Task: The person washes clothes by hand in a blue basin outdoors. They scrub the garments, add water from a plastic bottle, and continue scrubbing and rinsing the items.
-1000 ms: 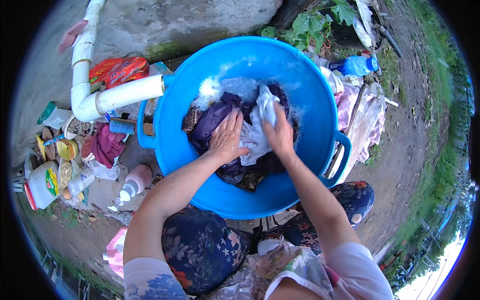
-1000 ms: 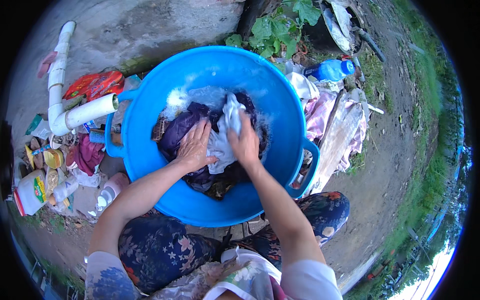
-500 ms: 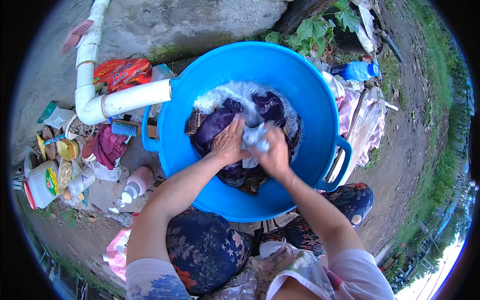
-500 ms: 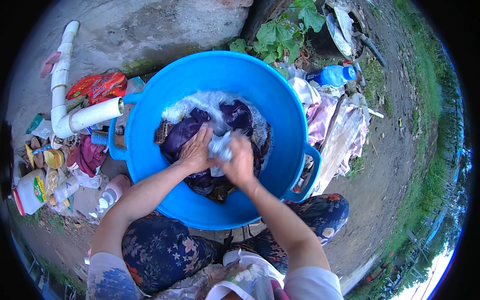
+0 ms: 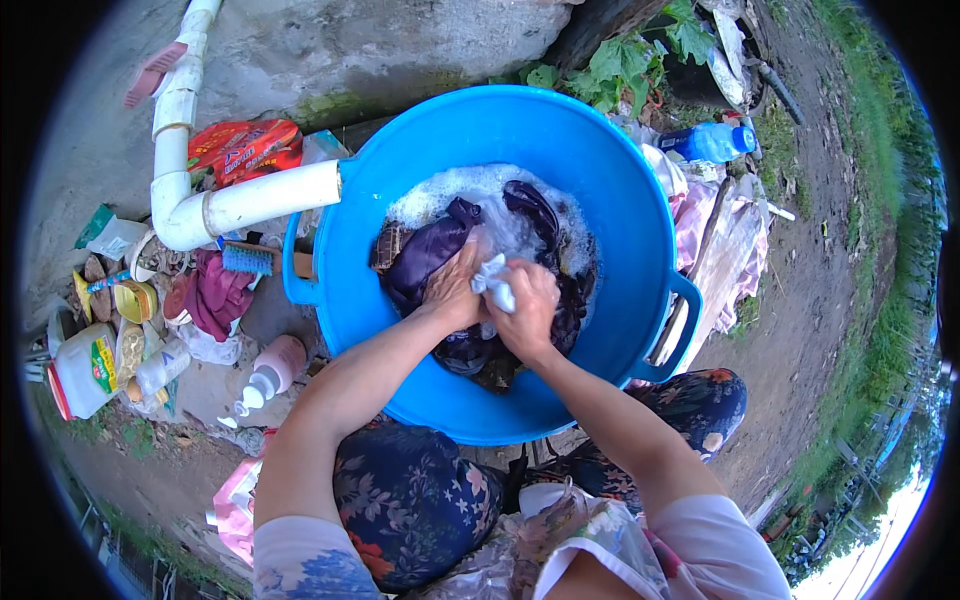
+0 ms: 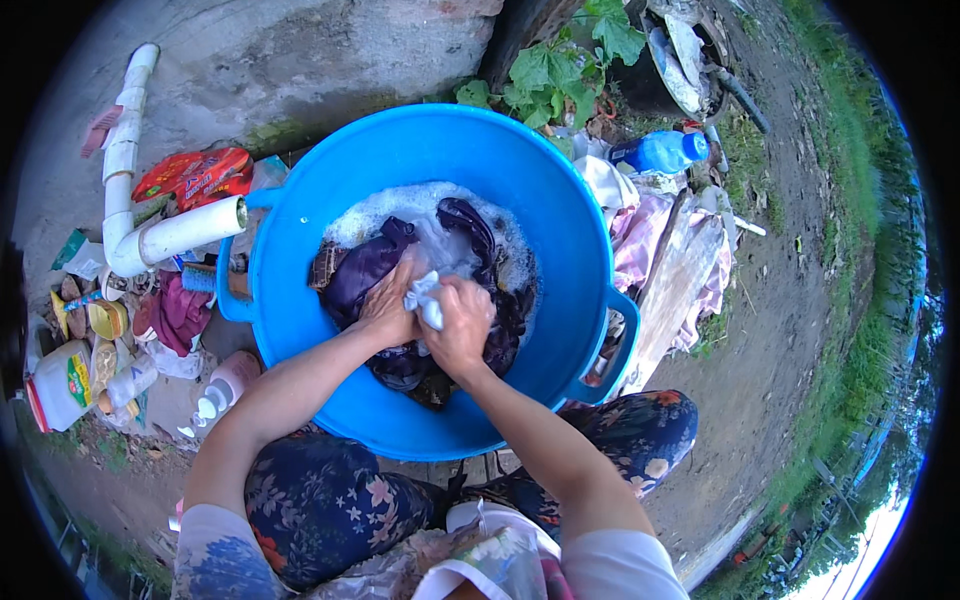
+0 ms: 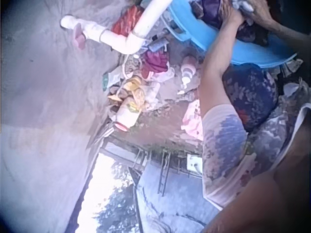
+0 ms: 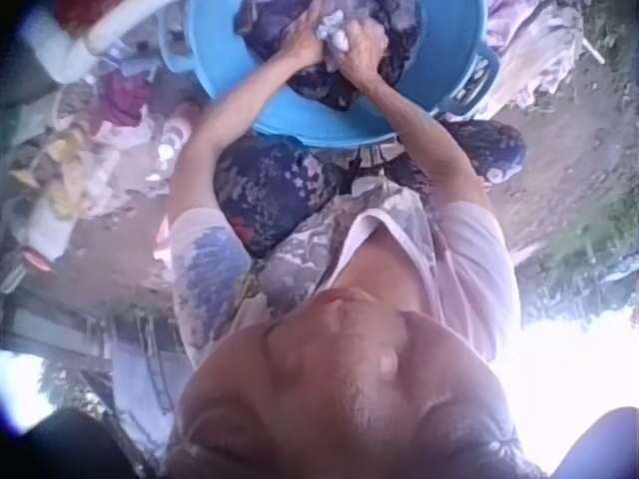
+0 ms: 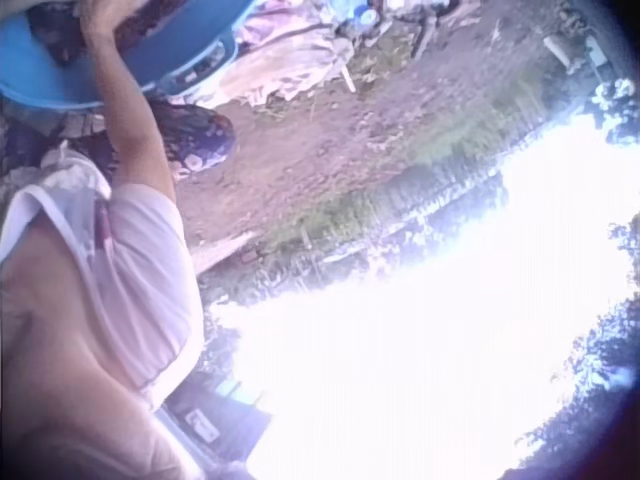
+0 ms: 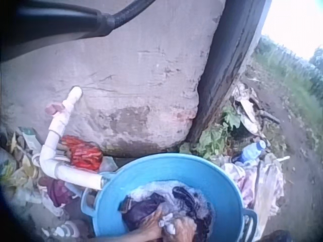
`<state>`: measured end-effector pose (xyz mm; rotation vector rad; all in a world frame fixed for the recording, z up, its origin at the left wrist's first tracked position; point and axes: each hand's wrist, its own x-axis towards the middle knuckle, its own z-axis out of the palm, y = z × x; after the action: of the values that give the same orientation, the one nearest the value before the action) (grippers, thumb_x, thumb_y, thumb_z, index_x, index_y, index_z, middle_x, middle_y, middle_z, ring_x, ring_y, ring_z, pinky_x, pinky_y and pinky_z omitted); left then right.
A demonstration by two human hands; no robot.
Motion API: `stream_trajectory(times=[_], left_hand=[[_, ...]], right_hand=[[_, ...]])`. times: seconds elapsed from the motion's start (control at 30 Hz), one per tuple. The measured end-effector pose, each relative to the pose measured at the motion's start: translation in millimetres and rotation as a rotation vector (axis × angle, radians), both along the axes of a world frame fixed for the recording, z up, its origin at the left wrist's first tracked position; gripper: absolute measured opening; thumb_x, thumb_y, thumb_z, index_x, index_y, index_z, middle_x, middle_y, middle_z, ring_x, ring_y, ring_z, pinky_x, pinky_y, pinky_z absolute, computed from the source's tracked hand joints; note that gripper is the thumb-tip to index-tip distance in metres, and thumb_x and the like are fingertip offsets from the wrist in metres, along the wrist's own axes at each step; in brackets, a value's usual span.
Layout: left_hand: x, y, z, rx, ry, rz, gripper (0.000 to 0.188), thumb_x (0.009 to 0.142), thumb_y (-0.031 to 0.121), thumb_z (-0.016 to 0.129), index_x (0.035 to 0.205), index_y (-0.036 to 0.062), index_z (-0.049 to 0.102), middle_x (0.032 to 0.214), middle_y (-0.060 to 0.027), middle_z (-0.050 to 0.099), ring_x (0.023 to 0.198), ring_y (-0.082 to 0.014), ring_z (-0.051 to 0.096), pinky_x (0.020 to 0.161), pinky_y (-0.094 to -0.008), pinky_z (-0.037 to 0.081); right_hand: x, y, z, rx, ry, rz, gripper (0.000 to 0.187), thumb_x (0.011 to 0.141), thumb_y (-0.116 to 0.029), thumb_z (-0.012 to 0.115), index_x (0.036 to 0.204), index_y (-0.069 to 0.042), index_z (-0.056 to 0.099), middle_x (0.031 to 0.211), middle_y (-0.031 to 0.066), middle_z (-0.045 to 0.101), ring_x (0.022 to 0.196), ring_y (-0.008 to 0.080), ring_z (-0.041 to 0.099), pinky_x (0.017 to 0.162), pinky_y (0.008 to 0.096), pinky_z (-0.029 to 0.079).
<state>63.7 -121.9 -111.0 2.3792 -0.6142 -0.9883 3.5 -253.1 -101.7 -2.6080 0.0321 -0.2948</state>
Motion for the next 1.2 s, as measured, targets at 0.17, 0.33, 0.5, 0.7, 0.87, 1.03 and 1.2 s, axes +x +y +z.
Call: stream_trajectory(times=[0.17,0.33,0.5,0.7,0.87,1.03,1.2], left_hand=[[4.7,-9.5,-9.8,-0.123,-0.128,0.05,0.106,0.063,0.037,0.082,0.14,-0.006,0.023,0.147,-0.0211,0.024,0.13,-0.0395,0.035,0.106,-0.0438,0.035],[33.7,-8.6,18.5,-0.337,0.108,0.479,0.058,0.069,0.028,0.079,0.116,0.0043,0.053,0.136,-0.0199,0.04,0.125,-0.0407,0.04,0.103,-0.0445,0.037],[5.0,-1.9,20.2,-0.403,-0.317,-0.092,0.063,0.065,0.027,0.082,0.12,0.0117,0.056,0.144,-0.017,0.033,0.135,-0.0377,0.028,0.108,-0.0499,0.031],[9.5,5.5,1.8,-0.102,0.033,0.196,0.095,0.076,0.027,0.071,0.145,-0.0015,0.012,0.152,-0.0216,0.015,0.139,-0.0384,0.019,0.11,-0.047,0.025],[4.9,-1.1,-9.3,0.034,-0.148,-0.017,0.096,0.08,0.035,0.07,0.143,-0.009,0.013,0.145,-0.0278,0.025,0.133,-0.0413,0.029,0.108,-0.0444,0.028],[9.3,-11.6,-1.2,0.059,-0.081,-0.03,0.094,0.076,0.035,0.074,0.143,-0.003,0.02,0.146,-0.0234,0.027,0.132,-0.0391,0.032,0.108,-0.0418,0.031],[6.2,-6.7,-20.6,-0.123,-0.222,0.02,0.091,0.073,0.024,0.076,0.142,-0.0028,0.022,0.142,-0.024,0.033,0.129,-0.042,0.033,0.105,-0.0447,0.032]], right_hand=[[94.2,-40.3,-41.7,0.515,0.576,-0.507,0.031,0.083,-0.03,0.067,0.098,-0.003,0.061,0.087,0.0179,0.064,0.075,0.0323,0.063,0.066,0.0453,0.05],[121.7,-70.1,28.0,1.898,0.397,-0.523,0.036,0.089,-0.029,0.063,0.111,-0.001,0.059,0.1,0.0132,0.066,0.089,0.0256,0.065,0.078,0.0391,0.053],[82.9,-74.9,27.8,1.19,0.396,-0.467,0.029,0.084,-0.017,0.068,0.105,0.002,0.063,0.094,0.0092,0.068,0.082,0.019,0.065,0.074,0.0325,0.053],[14.7,28.0,0.1,0.18,-0.052,-0.096,0.034,0.072,-0.032,0.074,0.088,-0.004,0.062,0.115,0.0235,0.055,0.113,0.0417,0.048,0.093,0.0515,0.038],[96.1,-29.6,-15.6,0.351,0.507,-0.477,0.04,0.081,-0.039,0.066,0.094,-0.002,0.061,0.096,0.0232,0.063,0.088,0.0409,0.061,0.069,0.0451,0.05],[32.7,-21.8,-22.8,0.199,-0.081,-0.269,0.031,0.077,-0.032,0.072,0.08,-0.003,0.06,0.082,0.0187,0.06,0.076,0.0351,0.06,0.069,0.0448,0.049],[93.8,-16.8,-20.6,0.268,0.788,-0.4,0.04,0.076,-0.044,0.068,0.092,-0.007,0.065,0.095,0.0236,0.063,0.084,0.0378,0.062,0.073,0.0441,0.05]])
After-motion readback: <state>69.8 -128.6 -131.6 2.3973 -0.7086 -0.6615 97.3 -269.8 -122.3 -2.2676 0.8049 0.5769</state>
